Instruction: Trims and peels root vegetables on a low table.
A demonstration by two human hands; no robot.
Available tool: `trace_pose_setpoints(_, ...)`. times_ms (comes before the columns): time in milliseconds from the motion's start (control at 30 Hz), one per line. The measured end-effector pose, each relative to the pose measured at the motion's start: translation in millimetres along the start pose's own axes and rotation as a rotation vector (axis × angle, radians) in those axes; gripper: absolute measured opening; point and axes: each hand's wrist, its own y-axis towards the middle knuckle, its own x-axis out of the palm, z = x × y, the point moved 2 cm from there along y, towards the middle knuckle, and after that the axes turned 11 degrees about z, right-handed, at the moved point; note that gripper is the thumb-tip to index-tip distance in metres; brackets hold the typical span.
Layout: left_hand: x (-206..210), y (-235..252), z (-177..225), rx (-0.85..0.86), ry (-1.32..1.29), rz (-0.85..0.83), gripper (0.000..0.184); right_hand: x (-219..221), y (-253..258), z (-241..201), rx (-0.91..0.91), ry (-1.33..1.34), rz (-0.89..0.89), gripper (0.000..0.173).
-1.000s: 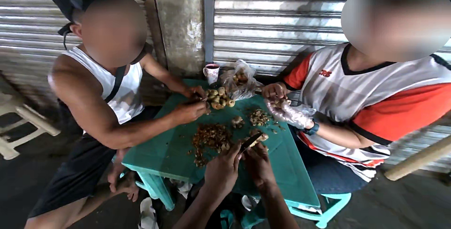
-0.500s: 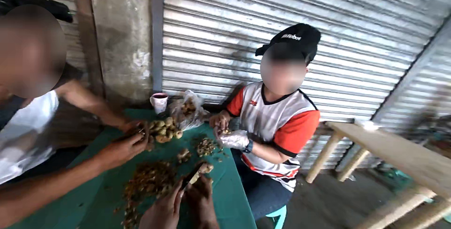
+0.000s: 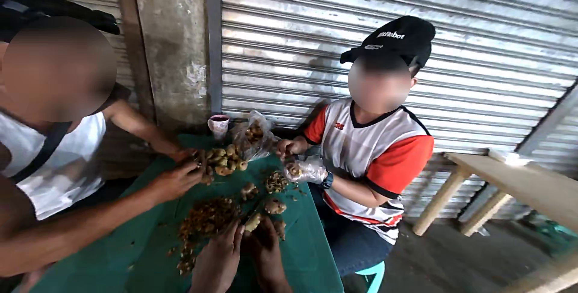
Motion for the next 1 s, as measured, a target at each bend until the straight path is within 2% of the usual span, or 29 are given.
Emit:
trace_pose_setpoints(133,2,-8,3,0.057,0.038,-0.016,0.048,-3,4,-3,0.087,-0.001,0.099,0.038)
trace_pose_setpoints(367,0,-5,-5,0.047,0.050,-0.023,0.046,0,2,-6,0.139,-0.022,0.031,0.038)
trace_pose_setpoints(633,3,-3,-5,0.004,0.043,-0.013,0.046,0,0,-5,0.076,-0.043,-0.038,0.034)
trace_pose_setpoints(767,-1,1,-3,-0.059,0.064,-0.024,0.050,0,-4,-1,-0.058,-0.098,-0.142,0.036)
trace_pose_setpoints(1000,1,-7,3,-0.016,-0.001,-0.087,0.049,-2,-2,-1,0.051,-0.034,0.061,0.034)
